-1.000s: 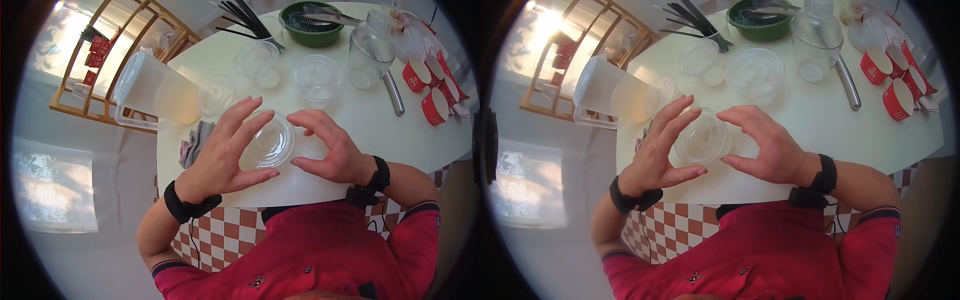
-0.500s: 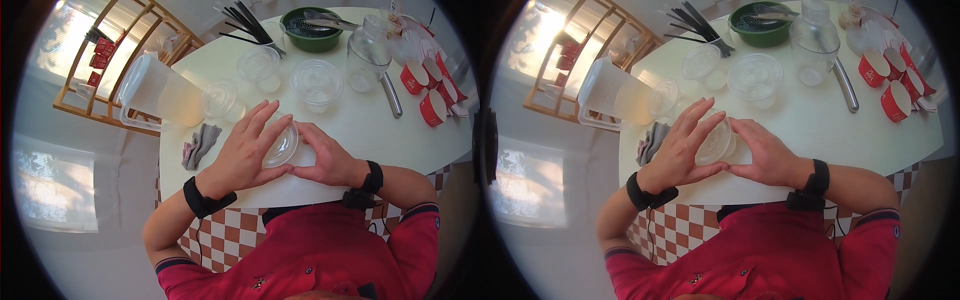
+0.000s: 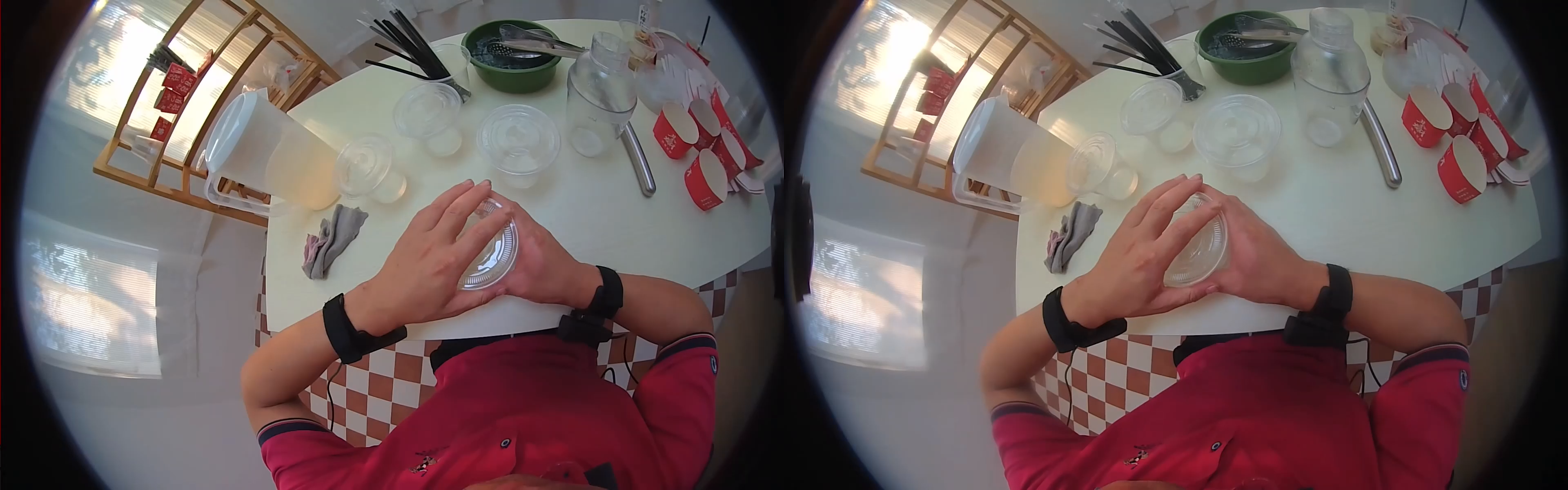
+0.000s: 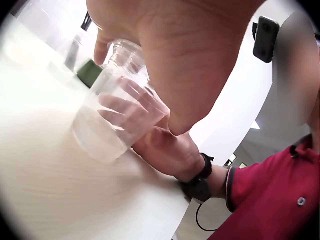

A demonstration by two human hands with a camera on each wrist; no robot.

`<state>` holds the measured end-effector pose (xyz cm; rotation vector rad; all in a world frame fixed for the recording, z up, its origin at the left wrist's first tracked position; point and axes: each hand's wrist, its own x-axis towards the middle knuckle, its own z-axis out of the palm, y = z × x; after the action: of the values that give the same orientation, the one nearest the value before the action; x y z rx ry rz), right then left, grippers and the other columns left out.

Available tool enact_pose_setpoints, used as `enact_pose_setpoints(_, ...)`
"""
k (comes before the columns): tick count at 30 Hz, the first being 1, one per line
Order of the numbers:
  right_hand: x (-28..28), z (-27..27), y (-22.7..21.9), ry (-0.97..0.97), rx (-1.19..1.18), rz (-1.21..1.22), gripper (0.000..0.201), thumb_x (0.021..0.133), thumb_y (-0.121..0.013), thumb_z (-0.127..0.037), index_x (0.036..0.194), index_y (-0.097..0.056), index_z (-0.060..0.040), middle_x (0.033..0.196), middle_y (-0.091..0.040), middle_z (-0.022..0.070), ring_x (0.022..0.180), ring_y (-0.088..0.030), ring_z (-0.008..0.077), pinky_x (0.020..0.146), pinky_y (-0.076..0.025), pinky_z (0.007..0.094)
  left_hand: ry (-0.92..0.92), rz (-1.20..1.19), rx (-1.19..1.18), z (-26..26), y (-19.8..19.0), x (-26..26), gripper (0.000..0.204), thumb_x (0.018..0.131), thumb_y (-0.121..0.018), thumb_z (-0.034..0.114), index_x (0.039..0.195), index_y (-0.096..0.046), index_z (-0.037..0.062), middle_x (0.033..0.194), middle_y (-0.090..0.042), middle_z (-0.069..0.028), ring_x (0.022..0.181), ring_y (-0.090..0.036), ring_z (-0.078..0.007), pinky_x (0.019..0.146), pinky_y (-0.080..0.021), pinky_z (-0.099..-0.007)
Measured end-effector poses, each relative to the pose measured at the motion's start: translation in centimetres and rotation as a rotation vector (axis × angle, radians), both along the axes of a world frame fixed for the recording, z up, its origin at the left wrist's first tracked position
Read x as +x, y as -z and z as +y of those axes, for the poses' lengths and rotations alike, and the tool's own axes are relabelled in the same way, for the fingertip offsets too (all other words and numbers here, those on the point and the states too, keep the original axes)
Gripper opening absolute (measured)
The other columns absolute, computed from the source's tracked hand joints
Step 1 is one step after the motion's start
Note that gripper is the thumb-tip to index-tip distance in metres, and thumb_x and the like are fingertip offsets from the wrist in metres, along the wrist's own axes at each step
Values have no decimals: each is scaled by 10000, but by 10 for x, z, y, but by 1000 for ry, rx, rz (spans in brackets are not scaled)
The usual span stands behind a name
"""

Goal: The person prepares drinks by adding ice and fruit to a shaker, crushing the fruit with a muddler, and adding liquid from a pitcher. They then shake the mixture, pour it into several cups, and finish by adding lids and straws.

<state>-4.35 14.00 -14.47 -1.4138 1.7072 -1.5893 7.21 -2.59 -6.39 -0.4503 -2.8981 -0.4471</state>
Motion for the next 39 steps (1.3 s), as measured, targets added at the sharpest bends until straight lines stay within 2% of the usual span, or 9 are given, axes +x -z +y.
enact_pose_setpoints(4, -1, -1, 3, -51, -12, -75, 978, 714, -880, -271, 1491, -354, 2, 1437, -479, 223, 1341, -472, 378, 1133, -387, 424, 22, 2, 82, 5, 1, -1, 806, 792, -817, 380, 1451, -476, 65, 1517, -383, -232, 1376, -400, -436, 1126, -375, -502)
enact_pose_setpoints(8, -4, 0, 1, -66, 9, 34, 925, 712, -880, -281, 1450, -398, -1, 1413, -503, 216, 1316, -498, 371, 1108, -409, 424, -2, -37, 230, 2, -2, 0, 791, 810, -808, 382, 1451, -477, 58, 1510, -400, -233, 1373, -413, -421, 1113, -385, -489)
enact_pose_setpoints(12, -4, -1, 5, -55, 53, 42, 895, 718, -878, -288, 1428, -416, -3, 1371, -535, 209, 1278, -527, 371, 1088, -423, 428, -6, 27, 161, 1, -16, -14, 778, 829, -794, 395, 1447, -474, 48, 1495, -421, -239, 1363, -425, -421, 1104, -391, -488)
enact_pose_setpoints(17, -4, -5, 16, -67, 17, 25, 920, 711, -885, -299, 1436, -405, 0, 1354, -543, 212, 1282, -519, 368, 1087, -416, 439, -44, 145, 30, 2, -33, -72, 785, 843, -775, 442, 1439, -469, 32, 1473, -444, -245, 1346, -435, -431, 1098, -399, -504)
enact_pose_setpoints(25, 4, -17, 6, 85, 74, 120, 1005, 671, -914, -374, 1437, -393, 15, 1350, -533, 208, 1266, -516, 365, 1086, -413, 454, -55, -15, -46, -6, -18, -126, 859, 831, -770, 513, 1455, -446, 19, 1458, -467, -248, 1346, -446, -428, 1109, -406, -484)
enact_pose_setpoints(29, 4, -10, -7, 29, 192, 186, 981, 727, -868, -374, 1466, -359, 22, 1361, -515, 231, 1287, -482, 395, 1100, -393, 460, -47, -170, -13, -3, -24, -131, 886, 820, -779, 517, 1463, -432, 16, 1472, -451, -255, 1362, -436, -428, 1120, -397, -486)
enact_pose_setpoints(32, -9, 9, -1, 67, 31, 490, 780, 774, -810, -374, 1371, -505, 25, 1273, -588, 235, 1174, -573, 377, 987, -466, 446, -11, -159, -77, -2, -21, -133, 914, 799, -797, 506, 1479, -415, 29, 1493, -420, -278, 1369, -421, -453, 1125, -390, -492)
enact_pose_setpoints(35, -40, 34, -44, -95, 488, 414, 498, 808, -768, -375, 1118, -680, 6, 1049, -699, 187, 990, -665, 359, 847, -528, 446, 20, -145, -160, -3, -18, -134, 969, 779, -811, 490, 1519, -362, 54, 1514, -379, -303, 1371, -403, -487, 1128, -385, -498)
enact_pose_setpoints(39, -74, 48, -57, 127, 644, 375, 407, 816, -751, -393, 952, -721, -11, 819, -713, 157, 829, -689, 363, 752, -544, 458, 14, -162, -226, -3, -15, -136, 990, 786, -801, 441, 1556, -293, 80, 1524, -351, -319, 1364, -396, -512, 1126, -386, -504)
